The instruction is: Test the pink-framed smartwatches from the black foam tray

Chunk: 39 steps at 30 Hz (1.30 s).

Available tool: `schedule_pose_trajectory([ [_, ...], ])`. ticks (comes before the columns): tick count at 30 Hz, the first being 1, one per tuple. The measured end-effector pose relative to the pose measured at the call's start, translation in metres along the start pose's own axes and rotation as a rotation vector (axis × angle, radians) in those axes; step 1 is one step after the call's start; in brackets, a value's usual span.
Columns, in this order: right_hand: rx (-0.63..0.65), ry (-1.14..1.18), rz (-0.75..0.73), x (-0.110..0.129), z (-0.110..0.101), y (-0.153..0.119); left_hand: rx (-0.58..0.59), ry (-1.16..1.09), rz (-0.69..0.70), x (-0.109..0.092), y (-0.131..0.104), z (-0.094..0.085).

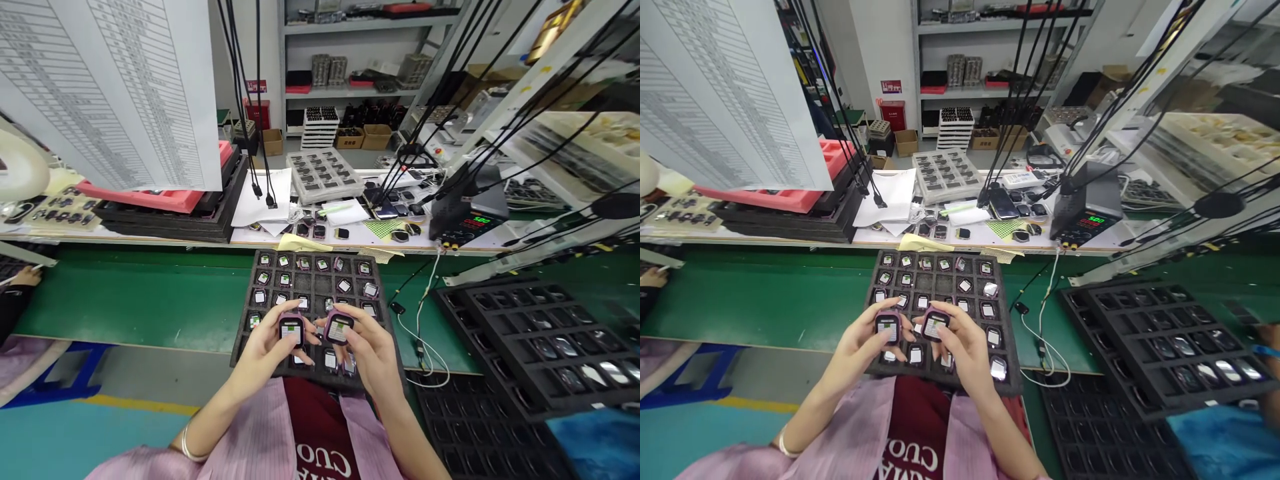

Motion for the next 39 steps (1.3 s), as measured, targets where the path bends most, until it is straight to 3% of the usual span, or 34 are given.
schedule_pose_trajectory([
  [4, 0.067, 0.047, 0.029, 0.008, 0.007, -0.007, -0.045, 0.021, -0.001, 0.001, 0.003, -0.005],
  [8, 0.042, 0.023, 0.041, 0.014, 0.012, -0.009, -0.028, -0.008, 0.026, 0.001, 0.003, -0.008],
  [17, 0.075, 0.134, 0.040, 0.003, 0.007, -0.004, -0.071, 0.062, 0.016, -0.001, 0.001, -0.006],
  [24, -0.039, 0.058, 0.042, -0.007, -0.004, -0.001, -0.035, 0.072, 0.020, 0.001, 0.000, -0.006],
  [32, 0.109, 0.128, 0.029, 0.000, 0.005, -0.004, -0.152, 0.121, -0.018, 0.007, 0.008, -0.011],
  [36, 0.176, 0.068, 0.032, -0.001, 0.004, -0.006, -0.114, 0.091, -0.003, 0.009, 0.011, -0.010],
  [39, 0.151, 0.009, 0.027, -0.003, -0.001, -0.005, -0.071, 0.052, 0.001, 0.011, 0.012, -0.008],
])
Point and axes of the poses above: each hand's wrist, its own y-axis towards the middle knuckle, its own z-axis out of the palm, x = y × z, the point moved 7 cm from there along y, towards the middle knuckle, and after that the axes turned 5 degrees about z, right-handed, at the moved point
